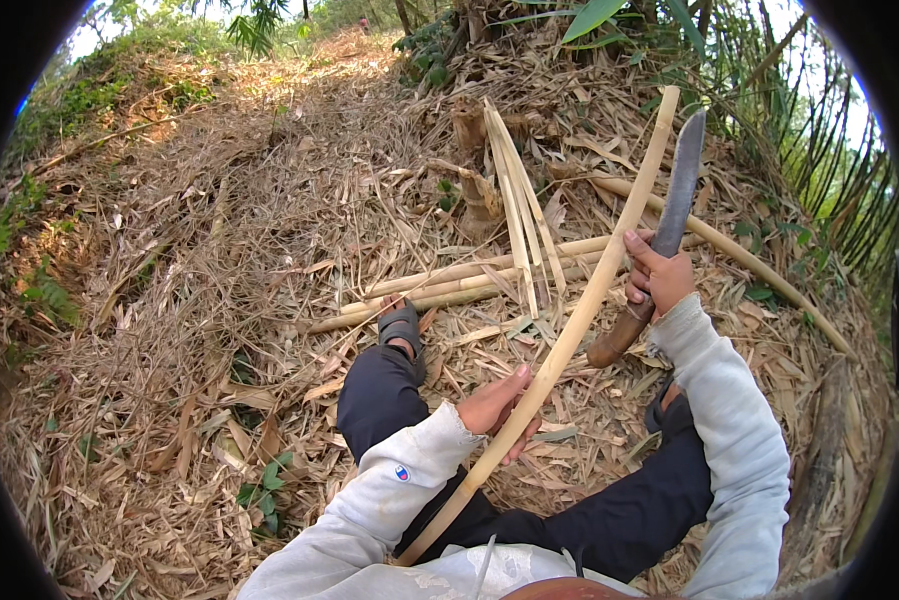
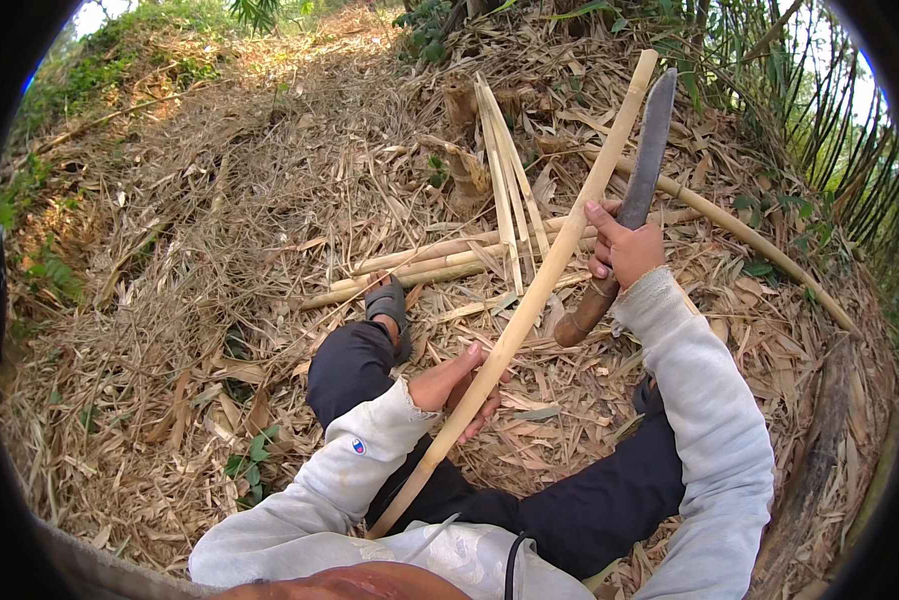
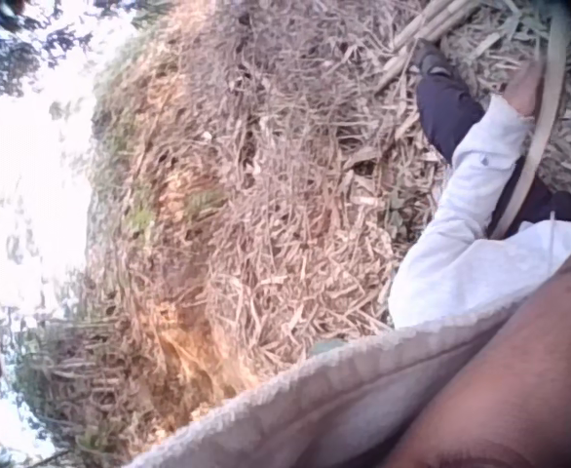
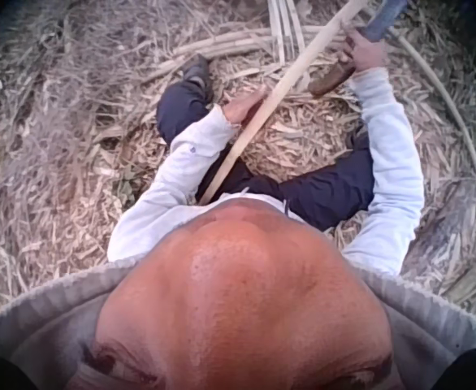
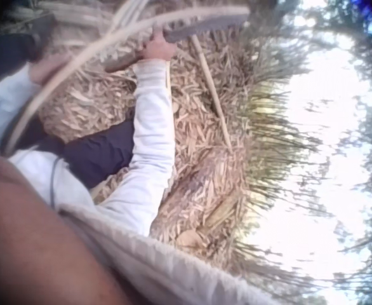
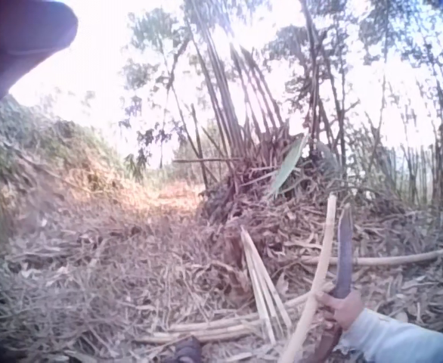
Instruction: The person strips layers from a length of bamboo using a knife, pulling the strips away by hand and periodically turning the bamboo over.
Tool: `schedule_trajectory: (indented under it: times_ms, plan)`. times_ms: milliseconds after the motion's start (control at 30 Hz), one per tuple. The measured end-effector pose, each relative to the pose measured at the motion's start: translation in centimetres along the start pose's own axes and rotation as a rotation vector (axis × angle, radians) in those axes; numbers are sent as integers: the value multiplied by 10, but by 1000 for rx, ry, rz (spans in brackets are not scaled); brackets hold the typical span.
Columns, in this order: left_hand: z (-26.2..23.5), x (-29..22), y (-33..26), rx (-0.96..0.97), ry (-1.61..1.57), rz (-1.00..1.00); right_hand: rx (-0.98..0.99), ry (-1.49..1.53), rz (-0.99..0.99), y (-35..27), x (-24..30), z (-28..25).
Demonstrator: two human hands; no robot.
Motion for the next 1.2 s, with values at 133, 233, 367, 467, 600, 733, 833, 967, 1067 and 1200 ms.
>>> schedule_trajectory:
  times_ms: [133, 233, 367, 467, 600, 733, 833, 967, 1067, 1200]
  plan:
    - [3, 1, -9, 111, -1, 18, -90, 68, -70, 12, 7, -20]
    - [8, -1, -5, 140, 18, 24, -142, 163, -86, 22, 16, -36]
    - [-1, 17, -11, 97, -31, -44, -162, 238, -83, 29, 15, -44]
    - [-5, 14, -10, 6, -80, -102, -157, 208, -55, 23, 16, -42]
    - [-6, -23, -6, -85, -126, -16, -60, 4, -45, 13, 14, -33]
    - [0, -71, 6, -114, -48, 65, -6, -312, -154, -9, 11, 1]
    - [8, -103, 18, -88, 17, 119, 29, -625, -416, -21, 4, 22]
    - [11, -125, 41, -81, 19, 270, 66, -942, -677, -44, 2, 41]
    - [6, -116, 48, -23, -71, 319, 137, -1100, -753, -53, 1, 48]
    - [4, -91, 43, -96, -258, 290, 166, -1330, -850, -58, -10, 52]
Point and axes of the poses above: each hand's wrist, its own y-axis towards the middle knuckle, its own z-axis out of the palm, x = y × z, the point moved 4 cm from there along y, towards the middle knuckle, and after that the axes turned 11 degrees about z, right-handed, at the moved point
